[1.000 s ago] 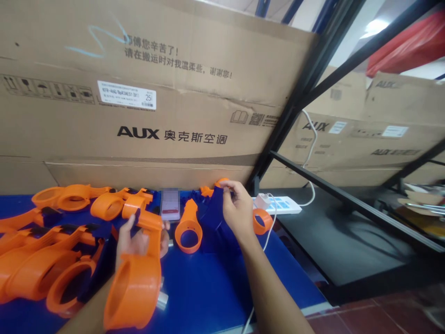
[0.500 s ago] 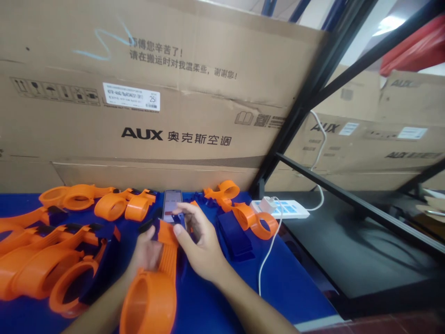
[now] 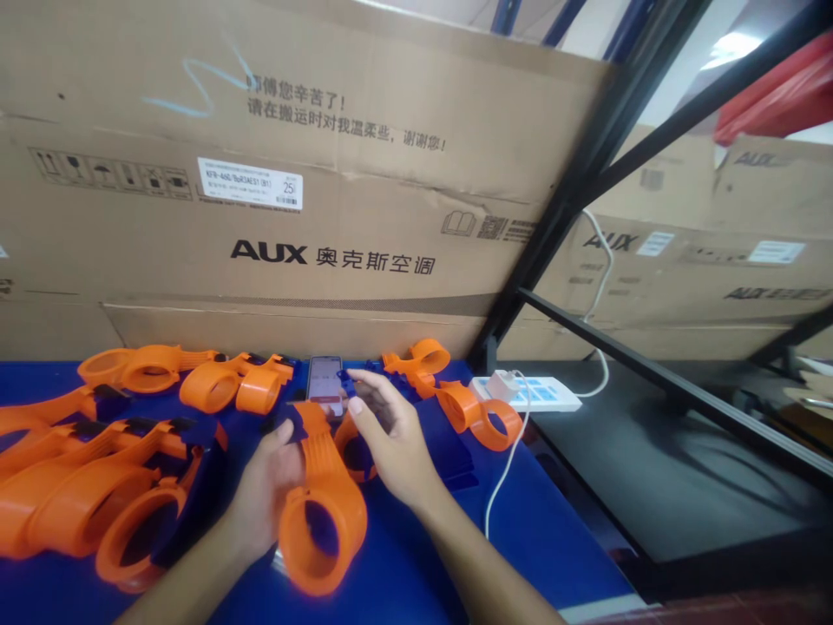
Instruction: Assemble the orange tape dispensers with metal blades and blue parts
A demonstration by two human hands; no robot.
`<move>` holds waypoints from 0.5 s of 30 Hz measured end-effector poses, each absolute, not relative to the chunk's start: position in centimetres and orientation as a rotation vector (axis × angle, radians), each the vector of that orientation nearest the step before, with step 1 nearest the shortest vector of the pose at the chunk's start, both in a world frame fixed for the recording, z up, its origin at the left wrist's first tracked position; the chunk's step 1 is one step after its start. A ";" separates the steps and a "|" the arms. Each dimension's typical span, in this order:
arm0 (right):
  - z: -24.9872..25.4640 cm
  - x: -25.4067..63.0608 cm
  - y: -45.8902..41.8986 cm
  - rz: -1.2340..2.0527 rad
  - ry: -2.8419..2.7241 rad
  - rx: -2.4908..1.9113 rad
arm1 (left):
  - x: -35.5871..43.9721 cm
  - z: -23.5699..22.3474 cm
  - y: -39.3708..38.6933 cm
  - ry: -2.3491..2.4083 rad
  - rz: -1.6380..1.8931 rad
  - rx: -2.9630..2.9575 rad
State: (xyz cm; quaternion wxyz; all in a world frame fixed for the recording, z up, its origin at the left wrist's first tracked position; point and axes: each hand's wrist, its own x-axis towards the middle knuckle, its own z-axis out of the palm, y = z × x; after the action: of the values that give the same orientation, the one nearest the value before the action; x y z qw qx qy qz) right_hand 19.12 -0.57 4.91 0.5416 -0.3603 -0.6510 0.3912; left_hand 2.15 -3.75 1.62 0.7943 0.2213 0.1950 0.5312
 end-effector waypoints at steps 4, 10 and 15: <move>6.0 20.7 -0.5 0.695 -1.709 -0.847 | 1.9 1.1 -3.0 0.494 1.307 0.483; 6.7 21.2 -0.9 0.348 -1.955 -0.787 | 2.0 0.1 -2.2 0.531 1.541 0.628; 6.8 21.0 -0.9 0.299 -2.023 -0.745 | 2.3 -0.6 -2.9 0.590 1.623 0.677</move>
State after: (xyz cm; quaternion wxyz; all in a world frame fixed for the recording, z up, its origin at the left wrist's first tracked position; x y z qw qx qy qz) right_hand 20.96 -0.93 6.78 0.4642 -0.3031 -0.8233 0.1215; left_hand 2.28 -2.86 -0.59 0.5998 0.2922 0.2545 0.7000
